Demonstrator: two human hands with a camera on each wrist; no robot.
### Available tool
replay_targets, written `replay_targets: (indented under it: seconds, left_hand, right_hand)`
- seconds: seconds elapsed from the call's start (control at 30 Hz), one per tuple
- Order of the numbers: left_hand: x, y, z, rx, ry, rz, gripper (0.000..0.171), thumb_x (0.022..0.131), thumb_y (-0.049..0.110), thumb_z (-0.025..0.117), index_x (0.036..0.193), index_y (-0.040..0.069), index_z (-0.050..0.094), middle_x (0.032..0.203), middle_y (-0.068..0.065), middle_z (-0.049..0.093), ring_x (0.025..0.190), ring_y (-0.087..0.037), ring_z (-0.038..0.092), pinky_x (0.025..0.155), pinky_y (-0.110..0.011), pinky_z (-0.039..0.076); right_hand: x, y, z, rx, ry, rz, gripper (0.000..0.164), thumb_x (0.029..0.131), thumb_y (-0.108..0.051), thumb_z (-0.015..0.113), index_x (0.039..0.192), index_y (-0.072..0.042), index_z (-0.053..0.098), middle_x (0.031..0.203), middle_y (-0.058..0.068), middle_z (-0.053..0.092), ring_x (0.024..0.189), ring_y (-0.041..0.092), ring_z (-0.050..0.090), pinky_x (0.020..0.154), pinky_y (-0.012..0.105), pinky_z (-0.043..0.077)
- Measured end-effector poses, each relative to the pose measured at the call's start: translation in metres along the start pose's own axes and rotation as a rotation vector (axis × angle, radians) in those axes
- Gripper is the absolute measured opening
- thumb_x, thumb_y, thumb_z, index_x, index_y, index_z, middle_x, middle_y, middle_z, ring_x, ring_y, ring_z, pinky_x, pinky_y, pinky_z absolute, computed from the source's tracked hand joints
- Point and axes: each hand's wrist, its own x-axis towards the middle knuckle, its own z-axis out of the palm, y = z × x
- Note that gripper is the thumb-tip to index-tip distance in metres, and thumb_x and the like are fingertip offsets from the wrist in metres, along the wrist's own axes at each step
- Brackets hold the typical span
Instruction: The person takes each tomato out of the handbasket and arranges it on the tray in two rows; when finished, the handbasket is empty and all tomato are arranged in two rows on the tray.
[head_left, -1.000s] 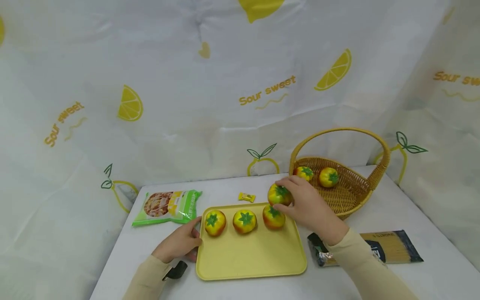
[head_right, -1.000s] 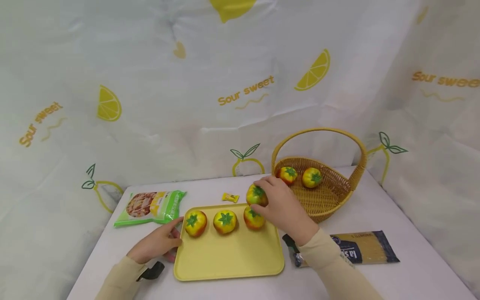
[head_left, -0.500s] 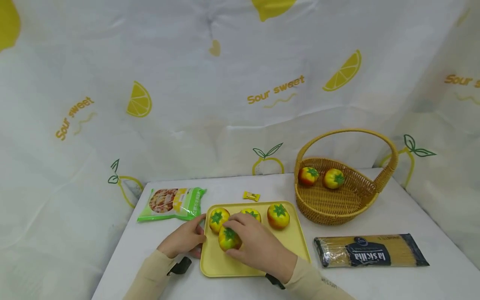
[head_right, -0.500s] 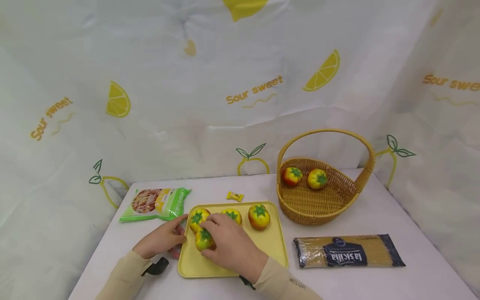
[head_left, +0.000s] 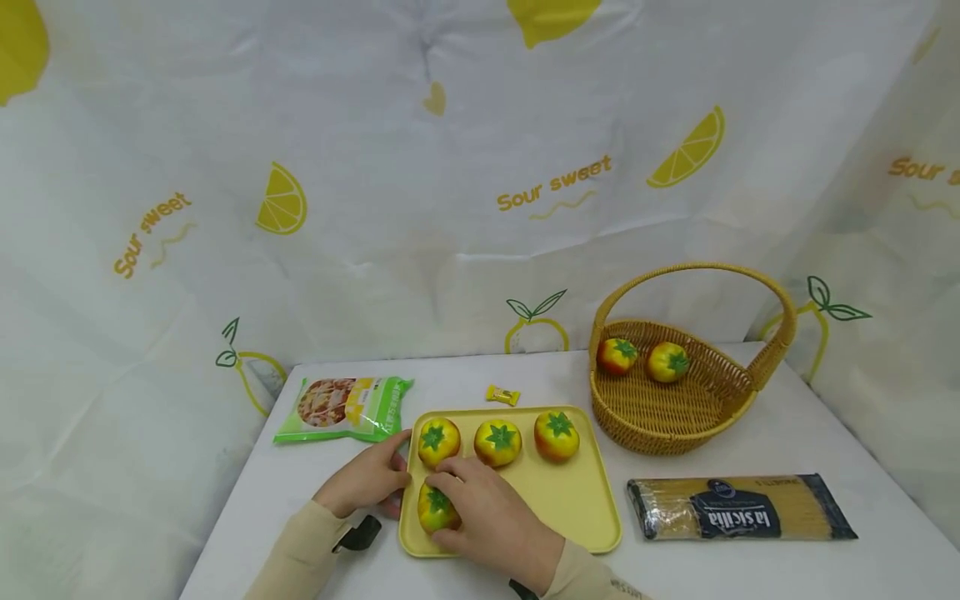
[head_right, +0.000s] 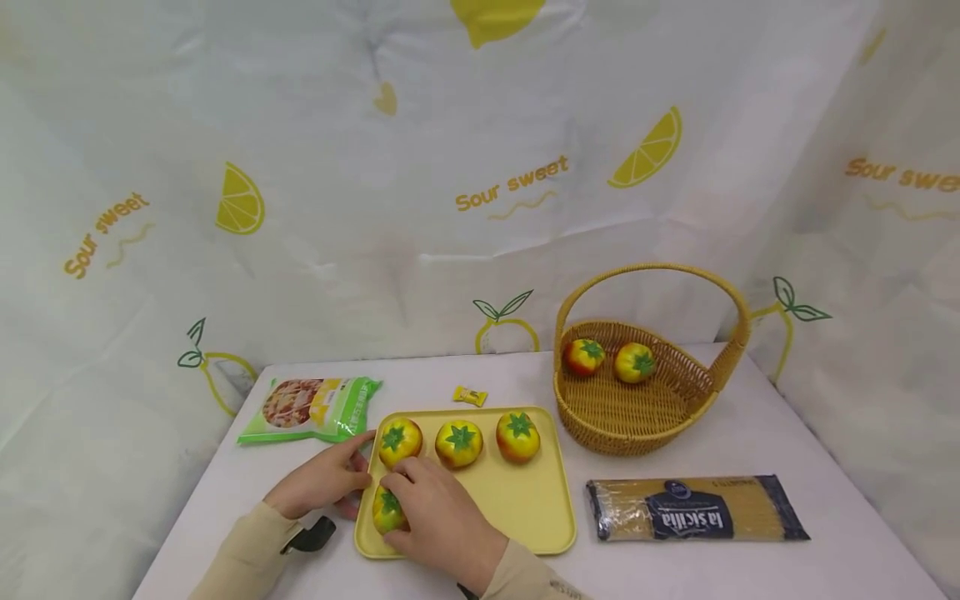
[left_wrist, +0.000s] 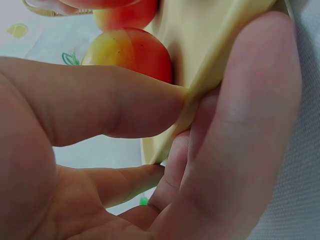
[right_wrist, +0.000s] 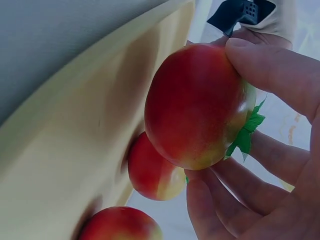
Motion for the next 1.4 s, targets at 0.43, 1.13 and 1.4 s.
replay_targets:
  seconds: [0.43,1.13,1.4]
  left_hand:
    - [-0.002,0.000,0.000,-0.009,0.006,-0.011,0.079,0.095,0.004,0.067,0.168,0.009,0.036,0.103,-0.013,0.062,0.077,-0.023,0.068,0.059,-0.037,0.067]
    - [-0.002,0.002,0.001,-0.014,0.007,-0.009,0.080,0.094,0.003,0.066,0.168,0.009,0.035,0.105,-0.014,0.060,0.077,-0.023,0.068,0.059,-0.038,0.067]
    - [-0.001,-0.001,0.001,-0.008,0.016,-0.016,0.080,0.094,0.003,0.067,0.168,0.009,0.037,0.104,-0.013,0.060,0.076,-0.023,0.067,0.059,-0.037,0.067]
  right_hand:
    - [0.001,0.004,0.009,-0.013,0.024,-0.043,0.055,0.089,-0.035,0.091,0.138,-0.019,0.071,0.137,-0.002,0.065,0.120,0.010,0.061,0.106,0.029,0.059]
    - [0.004,0.004,0.011,0.008,0.001,-0.025,0.057,0.089,-0.034,0.090,0.140,-0.020,0.069,0.144,-0.002,0.062,0.126,0.012,0.060,0.111,0.032,0.057]
    - [0.003,0.003,0.012,-0.012,0.051,-0.064,0.057,0.088,-0.035,0.091,0.139,-0.020,0.070,0.145,0.002,0.063,0.126,0.014,0.061,0.110,0.033,0.058]
